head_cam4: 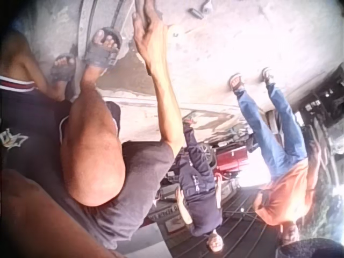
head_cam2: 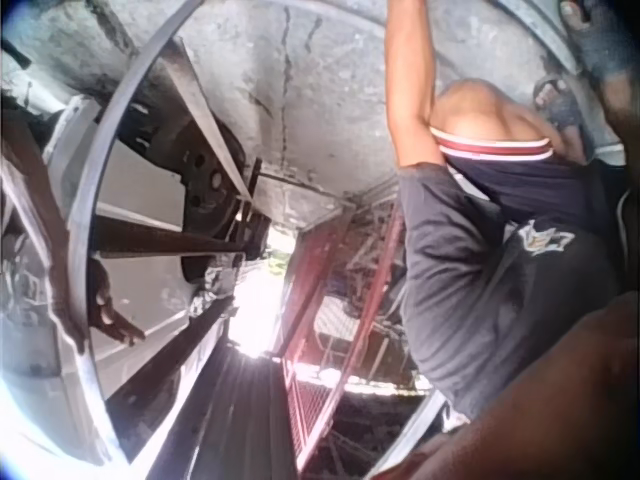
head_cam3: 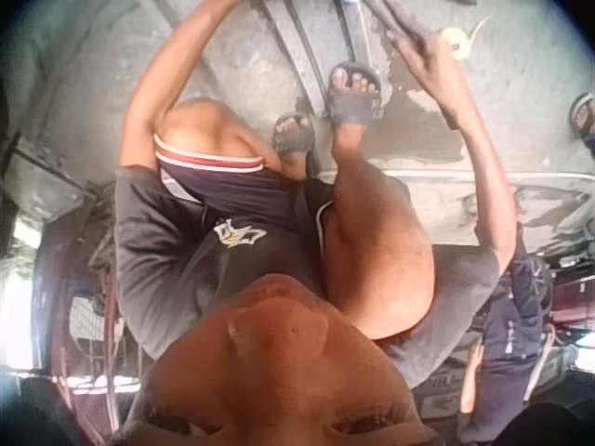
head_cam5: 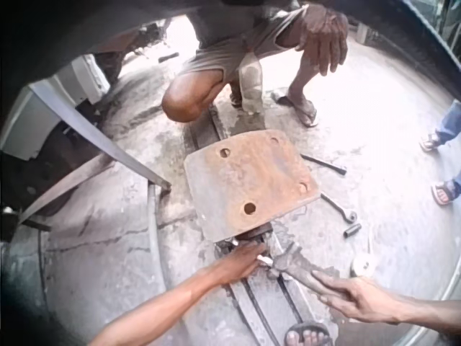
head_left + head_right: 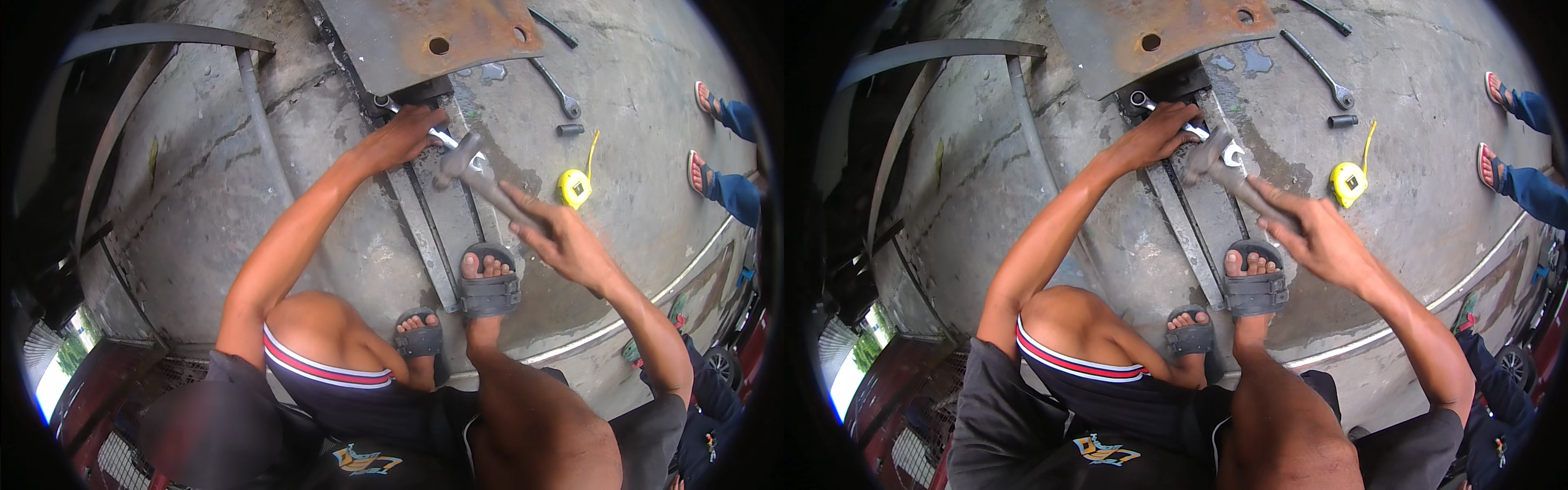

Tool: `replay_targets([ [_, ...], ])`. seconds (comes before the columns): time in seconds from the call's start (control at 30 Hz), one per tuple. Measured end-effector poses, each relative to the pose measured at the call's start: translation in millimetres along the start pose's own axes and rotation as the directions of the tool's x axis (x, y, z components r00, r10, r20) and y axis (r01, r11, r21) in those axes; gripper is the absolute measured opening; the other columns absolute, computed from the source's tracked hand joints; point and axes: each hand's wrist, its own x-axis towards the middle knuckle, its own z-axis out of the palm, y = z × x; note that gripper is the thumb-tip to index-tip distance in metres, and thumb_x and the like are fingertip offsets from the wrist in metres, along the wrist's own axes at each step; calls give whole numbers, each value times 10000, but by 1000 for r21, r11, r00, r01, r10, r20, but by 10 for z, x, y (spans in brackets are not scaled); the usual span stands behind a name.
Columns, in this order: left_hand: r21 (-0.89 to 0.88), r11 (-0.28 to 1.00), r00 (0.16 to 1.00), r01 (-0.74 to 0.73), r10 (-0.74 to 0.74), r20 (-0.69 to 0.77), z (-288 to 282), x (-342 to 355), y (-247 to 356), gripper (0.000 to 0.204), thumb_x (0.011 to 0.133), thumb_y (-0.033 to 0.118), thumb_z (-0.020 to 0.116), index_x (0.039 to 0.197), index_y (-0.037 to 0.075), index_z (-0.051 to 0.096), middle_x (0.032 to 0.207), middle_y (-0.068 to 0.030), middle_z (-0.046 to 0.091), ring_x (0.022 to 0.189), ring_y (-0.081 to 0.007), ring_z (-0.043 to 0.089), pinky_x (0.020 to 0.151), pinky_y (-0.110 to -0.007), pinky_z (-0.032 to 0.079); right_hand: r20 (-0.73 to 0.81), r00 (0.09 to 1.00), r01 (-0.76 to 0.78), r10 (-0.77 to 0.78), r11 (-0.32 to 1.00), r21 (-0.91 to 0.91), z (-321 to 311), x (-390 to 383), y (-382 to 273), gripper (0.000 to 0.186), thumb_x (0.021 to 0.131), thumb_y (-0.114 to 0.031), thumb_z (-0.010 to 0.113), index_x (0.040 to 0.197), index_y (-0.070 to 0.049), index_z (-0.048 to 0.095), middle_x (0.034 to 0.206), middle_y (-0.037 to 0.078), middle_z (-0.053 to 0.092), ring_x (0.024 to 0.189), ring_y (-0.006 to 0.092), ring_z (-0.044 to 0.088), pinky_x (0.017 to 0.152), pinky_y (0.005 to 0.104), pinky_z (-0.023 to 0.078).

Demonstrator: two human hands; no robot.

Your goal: The person uses a wrench and hammer to loosen and adjust a bolt on a metal frame. They repeatedly strike the wrench with the hammer to loosen the bolt, then tighten it by hand.

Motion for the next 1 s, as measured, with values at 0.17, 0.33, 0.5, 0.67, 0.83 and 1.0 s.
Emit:
replay_targets([
  [0.17,36,999,999,-17,16,28,5,61,62,328,922,193,642,1204,56,548,1048,-120,566,1046,-310,527,937,-424,409,425,897,-80,122,990,-116,203,-145,-167,487,935,-223,656,1389,-80,553,868,282,639,752,449,625,721,476,490],
  [0.33,214,968,991,-132,134,5,54,-11,148,300,888,140,656,1187,136,636,1039,-45,569,1042,-251,513,950,-409,416,383,908,-179,169,984,-10,294,-331,83,473,934,-224,659,1383,-110,562,1039,238,655,882,451,623,780,488,487],
  [0.5,193,973,991,-130,135,-12,21,-45,148,375,868,81,650,1235,159,639,1058,-47,578,1047,-255,519,970,-410,421,333,926,-213,177,974,73,386,-443,146,486,935,-219,661,1397,-115,551,1036,257,653,894,458,617,790,473,486],
  [0.67,216,965,987,-149,130,97,-88,-56,169,429,849,18,632,1257,153,631,1132,-50,594,1139,-258,527,1006,-399,433,339,923,-211,184,976,45,513,-482,99,485,940,-215,657,1406,-138,548,959,265,653,866,449,617,791,448,492],
  [0.83,211,959,982,-188,181,50,-81,-60,108,434,830,27,644,1238,172,638,1200,-37,598,1227,-267,510,1043,-402,432,357,912,-215,200,977,3,484,-494,116,492,933,-218,668,1401,-124,551,987,269,654,878,452,617,785,446,493],
  [1.0,485,864,985,-136,169,-24,-2,-103,186,385,820,115,690,1192,206,655,1193,-16,601,1218,-267,508,1019,-441,444,69,977,-204,200,977,56,253,-517,559,528,924,-216,682,1417,-100,536,1079,294,643,882,380,670,792,423,501],
])
